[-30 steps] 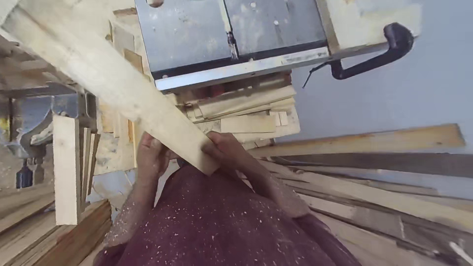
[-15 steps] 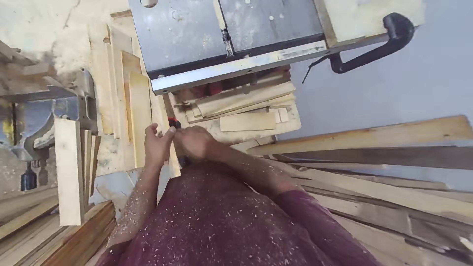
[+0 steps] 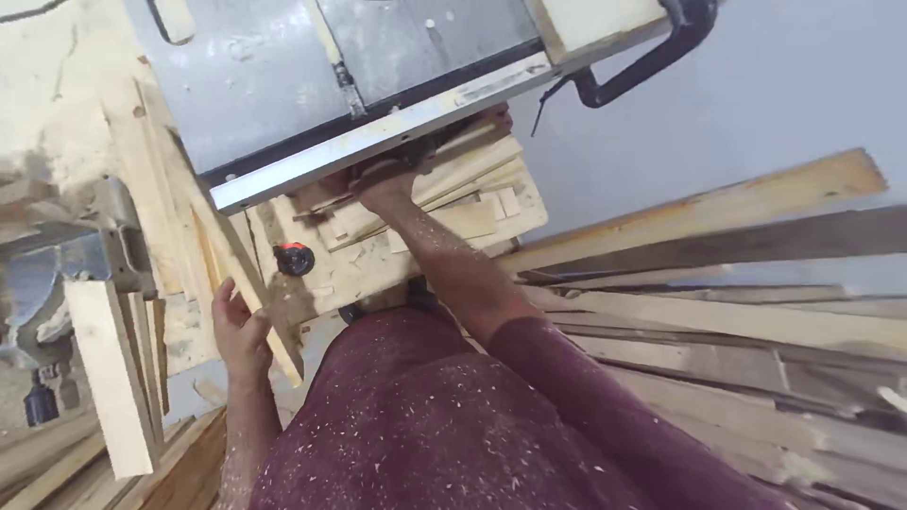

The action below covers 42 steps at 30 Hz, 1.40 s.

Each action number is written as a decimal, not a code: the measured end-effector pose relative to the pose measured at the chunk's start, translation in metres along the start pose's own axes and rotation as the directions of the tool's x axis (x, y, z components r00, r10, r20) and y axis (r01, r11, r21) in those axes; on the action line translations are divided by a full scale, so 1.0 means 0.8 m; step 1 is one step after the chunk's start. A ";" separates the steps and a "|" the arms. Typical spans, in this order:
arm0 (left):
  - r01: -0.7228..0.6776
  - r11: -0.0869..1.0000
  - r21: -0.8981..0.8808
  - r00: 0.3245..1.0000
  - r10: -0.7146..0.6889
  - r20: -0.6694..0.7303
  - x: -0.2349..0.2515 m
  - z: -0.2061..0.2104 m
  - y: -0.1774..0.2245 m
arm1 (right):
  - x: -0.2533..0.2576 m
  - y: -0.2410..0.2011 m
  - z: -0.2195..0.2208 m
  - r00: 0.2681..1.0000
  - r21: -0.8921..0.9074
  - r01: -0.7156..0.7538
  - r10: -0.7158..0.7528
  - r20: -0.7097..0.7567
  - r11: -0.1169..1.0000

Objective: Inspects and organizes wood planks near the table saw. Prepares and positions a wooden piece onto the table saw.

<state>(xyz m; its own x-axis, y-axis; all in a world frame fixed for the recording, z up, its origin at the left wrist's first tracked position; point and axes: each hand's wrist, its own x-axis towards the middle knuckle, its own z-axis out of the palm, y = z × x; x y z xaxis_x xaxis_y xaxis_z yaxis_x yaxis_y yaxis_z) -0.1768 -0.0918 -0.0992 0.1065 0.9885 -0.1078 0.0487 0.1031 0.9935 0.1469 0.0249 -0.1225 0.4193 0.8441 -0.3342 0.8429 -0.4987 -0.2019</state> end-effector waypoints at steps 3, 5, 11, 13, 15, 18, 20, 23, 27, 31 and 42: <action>-0.045 0.999 -0.007 0.999 0.044 -0.031 -0.012 -0.013 -0.001 | 0.004 0.001 0.010 0.997 -0.001 -0.035 0.035 -0.062 0.999; -0.086 0.996 -0.014 0.995 0.085 -0.051 -0.017 -0.015 0.001 | 0.005 0.004 0.011 0.996 0.000 -0.023 0.023 -0.084 1.000; -0.226 0.971 -0.083 0.973 0.221 -0.073 -0.018 -0.032 0.001 | -0.018 0.061 -0.015 0.954 -0.037 0.299 -0.297 0.047 0.954; -0.232 0.970 -0.068 0.970 0.226 -0.089 -0.014 -0.037 0.004 | -0.019 0.090 -0.015 0.933 -0.096 0.359 -0.353 0.073 0.928; -0.235 0.970 -0.053 0.967 0.228 -0.112 -0.013 -0.042 0.006 | -0.023 0.100 -0.016 0.934 -0.135 0.358 -0.352 0.064 0.924; -0.247 0.968 -0.054 0.964 0.239 -0.118 -0.012 -0.038 0.014 | -0.030 0.098 -0.011 0.939 -0.152 0.342 -0.341 0.037 0.927; -0.262 0.962 -0.077 0.960 0.252 -0.124 -0.013 -0.033 0.011 | -0.030 0.100 -0.007 0.940 -0.163 0.340 -0.341 0.023 0.926; -0.253 0.966 -0.058 0.960 0.243 -0.138 -0.018 -0.028 0.006 | -0.038 0.102 -0.004 0.932 -0.160 0.360 -0.363 0.014 0.919; -0.260 0.965 -0.031 0.958 0.254 -0.132 -0.022 -0.027 0.005 | -0.046 0.104 0.001 0.925 -0.185 0.370 -0.379 -0.011 0.910; -0.300 0.954 -0.021 0.947 0.295 -0.126 -0.023 -0.025 0.030 | -0.033 0.103 -0.017 0.923 -0.148 0.381 -0.365 0.127 0.913; -0.421 0.907 -0.015 0.903 0.418 -0.102 -0.020 -0.010 0.089 | -0.028 0.116 -0.011 0.898 -0.077 0.423 -0.406 0.167 0.903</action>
<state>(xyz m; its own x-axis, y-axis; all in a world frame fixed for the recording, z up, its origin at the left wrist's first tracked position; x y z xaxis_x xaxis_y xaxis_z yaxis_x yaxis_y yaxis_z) -0.1830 -0.0996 -0.0264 0.0153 0.9468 0.3215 -0.0152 -0.3213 0.9469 0.2183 -0.0386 -0.1255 -0.0218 0.9282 -0.3716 0.9643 -0.0786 -0.2530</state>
